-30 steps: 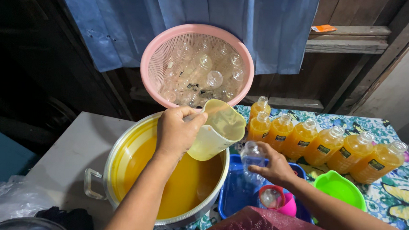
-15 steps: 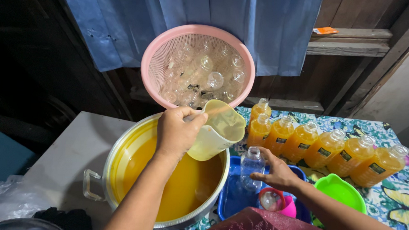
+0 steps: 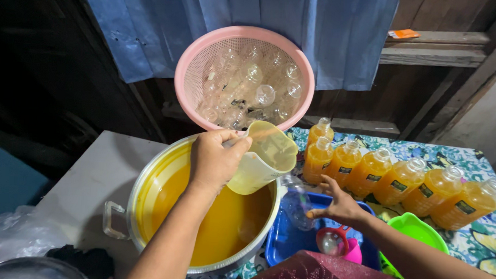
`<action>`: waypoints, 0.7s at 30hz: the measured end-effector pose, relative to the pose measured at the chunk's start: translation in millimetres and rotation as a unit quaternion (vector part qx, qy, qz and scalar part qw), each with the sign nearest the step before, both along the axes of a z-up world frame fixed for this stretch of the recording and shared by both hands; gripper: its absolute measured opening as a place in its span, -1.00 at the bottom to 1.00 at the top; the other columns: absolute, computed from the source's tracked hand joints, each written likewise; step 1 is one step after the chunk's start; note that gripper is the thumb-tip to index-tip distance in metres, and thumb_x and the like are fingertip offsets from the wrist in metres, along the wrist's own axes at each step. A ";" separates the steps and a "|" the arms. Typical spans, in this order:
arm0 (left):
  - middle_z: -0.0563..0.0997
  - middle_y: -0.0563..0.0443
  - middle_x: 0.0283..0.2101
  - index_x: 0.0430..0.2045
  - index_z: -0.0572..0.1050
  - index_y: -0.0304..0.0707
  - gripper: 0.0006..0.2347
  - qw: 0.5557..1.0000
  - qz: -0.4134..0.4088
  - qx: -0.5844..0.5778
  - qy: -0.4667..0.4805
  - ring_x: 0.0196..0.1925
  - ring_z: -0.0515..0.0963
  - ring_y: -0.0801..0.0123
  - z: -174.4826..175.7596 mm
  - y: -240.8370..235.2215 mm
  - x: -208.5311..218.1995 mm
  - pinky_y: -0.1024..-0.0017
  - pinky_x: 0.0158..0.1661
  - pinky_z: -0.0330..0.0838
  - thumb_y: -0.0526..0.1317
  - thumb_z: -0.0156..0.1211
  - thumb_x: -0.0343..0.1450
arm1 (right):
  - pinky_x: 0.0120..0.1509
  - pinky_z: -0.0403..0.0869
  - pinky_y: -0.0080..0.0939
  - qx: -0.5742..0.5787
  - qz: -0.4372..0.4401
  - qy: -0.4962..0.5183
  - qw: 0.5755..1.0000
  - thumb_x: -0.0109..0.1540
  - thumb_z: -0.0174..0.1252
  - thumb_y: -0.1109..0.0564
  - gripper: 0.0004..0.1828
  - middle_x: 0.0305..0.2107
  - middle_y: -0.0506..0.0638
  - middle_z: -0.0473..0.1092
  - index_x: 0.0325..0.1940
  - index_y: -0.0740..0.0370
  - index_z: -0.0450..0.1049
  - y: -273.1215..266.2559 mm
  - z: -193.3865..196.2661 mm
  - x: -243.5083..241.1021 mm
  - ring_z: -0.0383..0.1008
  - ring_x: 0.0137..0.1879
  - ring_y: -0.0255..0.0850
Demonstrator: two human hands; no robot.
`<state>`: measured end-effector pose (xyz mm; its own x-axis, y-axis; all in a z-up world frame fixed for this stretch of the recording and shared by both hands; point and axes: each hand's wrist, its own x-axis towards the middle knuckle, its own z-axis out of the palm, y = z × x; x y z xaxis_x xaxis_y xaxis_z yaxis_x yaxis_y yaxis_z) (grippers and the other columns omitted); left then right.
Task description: The person pours a yellow liquid from a large metal pot into plastic bottles using a measuring cup and a pink strainer. The person repeatedly scoops liquid, filters it into bottles, and places filled bottles on a tray.
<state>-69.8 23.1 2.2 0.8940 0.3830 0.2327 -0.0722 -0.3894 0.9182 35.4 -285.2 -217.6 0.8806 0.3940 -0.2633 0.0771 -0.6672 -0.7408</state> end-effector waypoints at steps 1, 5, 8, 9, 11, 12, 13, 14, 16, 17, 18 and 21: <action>0.67 -0.04 -0.55 -0.47 0.68 -0.43 -0.78 1.000 -0.001 0.005 -0.024 -0.52 0.56 0.54 -0.5 0.7 -0.6 0.43 -0.42 0.48 -0.17 0.38 0.27 | 0.52 0.21 0.00 -0.005 0.006 -0.026 1.000 -0.18 0.66 -0.08 0.46 0.36 0.12 0.19 0.57 -0.03 -0.16 6.4 -6.9 2.8 0.13 0.51 0.02; 0.68 0.09 -0.51 -0.50 0.66 -0.41 -0.80 0.995 -0.001 0.042 -0.095 -0.51 0.61 0.60 1.5 4.2 -2.9 0.47 -0.41 0.49 -0.18 0.38 0.25 | 0.50 0.28 -0.03 -0.021 0.069 -0.059 0.996 -0.11 0.58 -0.15 0.30 0.30 0.17 0.29 0.53 0.04 -0.07 33.9 -41.1 15.7 0.25 0.47 0.07; 0.61 0.04 -0.62 -0.58 0.63 -0.43 -0.79 0.998 0.023 0.034 -0.043 -0.59 0.53 0.56 5.0 8.0 -8.9 0.42 -0.48 0.45 -0.17 0.38 0.26 | 0.43 0.39 -0.08 -0.062 0.027 -0.033 0.997 -0.07 0.53 -0.21 0.28 0.19 0.20 0.44 0.55 0.08 -0.04 54.3 -65.6 19.8 0.44 0.37 0.06; 0.58 0.01 -0.68 -0.60 0.63 -0.43 -0.78 0.999 0.033 0.022 -0.012 -0.62 0.49 0.54 6.2 8.2 -10.4 0.40 -0.51 0.43 -0.17 0.38 0.26 | 0.43 0.39 -0.09 -0.077 0.023 -0.025 0.996 -0.08 0.56 -0.19 0.29 0.21 0.22 0.41 0.55 0.09 -0.04 56.9 -71.1 20.0 0.43 0.37 0.07; 0.57 0.00 -0.69 -0.61 0.62 -0.44 -0.77 0.999 0.040 0.033 -0.009 -0.63 0.48 0.53 8.1 8.6 -13.5 0.40 -0.51 0.41 -0.16 0.38 0.26 | 0.42 0.38 -0.10 -0.107 0.015 -0.010 0.994 -0.09 0.62 -0.14 0.32 0.24 0.27 0.35 0.54 0.09 -0.05 61.8 -79.1 18.2 0.39 0.37 0.07; 0.56 -0.01 -0.70 -0.62 0.62 -0.44 -0.77 0.998 0.043 0.038 -0.008 -0.64 0.47 0.52 8.8 8.9 -14.7 0.40 -0.52 0.40 -0.16 0.38 0.27 | 0.40 0.41 -0.10 -0.079 -0.020 0.032 0.996 -0.11 0.63 -0.09 0.32 0.23 0.26 0.37 0.54 0.11 -0.03 63.6 -80.8 17.2 0.42 0.35 0.05; 0.55 -0.01 -0.69 -0.63 0.61 -0.45 -0.76 0.999 0.040 0.031 -0.007 -0.63 0.45 0.52 9.4 9.7 -16.0 0.39 -0.52 0.39 -0.17 0.38 0.27 | 0.39 0.44 -0.09 -0.052 -0.054 0.075 0.994 -0.13 0.63 -0.04 0.32 0.21 0.25 0.39 0.53 0.13 -0.02 65.2 -81.1 16.1 0.46 0.32 0.03; 0.54 -0.02 -0.69 -0.63 0.60 -0.46 -0.76 0.999 0.037 0.024 -0.007 -0.63 0.43 0.53 9.9 10.4 -16.7 0.39 -0.52 0.38 -0.17 0.38 0.28 | 0.37 0.47 -0.08 -0.024 -0.089 0.117 0.989 -0.16 0.64 0.01 0.32 0.20 0.25 0.41 0.53 0.15 -0.01 65.8 -80.0 15.1 0.50 0.30 0.01; 0.55 -0.01 -0.68 -0.63 0.60 -0.46 -0.77 0.999 0.035 0.017 -0.005 -0.62 0.44 0.54 10.3 11.7 -17.9 0.40 -0.52 0.38 -0.18 0.37 0.28 | 0.39 0.44 -0.09 -0.057 -0.069 0.092 0.992 -0.18 0.65 0.05 0.34 0.23 0.20 0.37 0.53 0.12 -0.02 60.3 -73.8 13.4 0.47 0.30 0.00; 0.56 0.01 -0.68 -0.63 0.61 -0.44 -0.78 0.999 0.036 0.018 -0.004 -0.62 0.46 0.55 10.3 12.6 -18.8 0.41 -0.52 0.39 -0.18 0.37 0.27 | 0.40 0.43 -0.10 -0.073 -0.059 0.079 0.992 -0.19 0.65 0.08 0.35 0.24 0.18 0.35 0.53 0.10 -0.02 56.7 -70.4 11.5 0.45 0.30 -0.01; 0.58 0.02 -0.67 -0.62 0.62 -0.43 -0.79 0.999 0.038 0.018 -0.003 -0.62 0.48 0.56 10.6 13.7 -19.2 0.43 -0.51 0.41 -0.18 0.37 0.26 | 0.40 0.42 -0.09 -0.085 -0.064 0.058 0.993 -0.17 0.65 0.06 0.28 0.24 0.18 0.34 0.50 0.08 0.06 53.5 -67.5 8.4 0.42 0.31 0.00; 0.59 0.04 -0.66 -0.59 0.63 -0.41 -0.80 0.999 0.033 0.018 -0.015 -0.61 0.50 0.58 11.3 17.1 -20.0 0.44 -0.50 0.42 -0.18 0.37 0.26 | 0.40 0.38 -0.09 -0.094 -0.075 -0.016 0.993 -0.14 0.65 0.05 0.12 0.22 0.20 0.31 0.41 0.08 0.21 44.0 -62.4 -0.3 0.36 0.33 0.02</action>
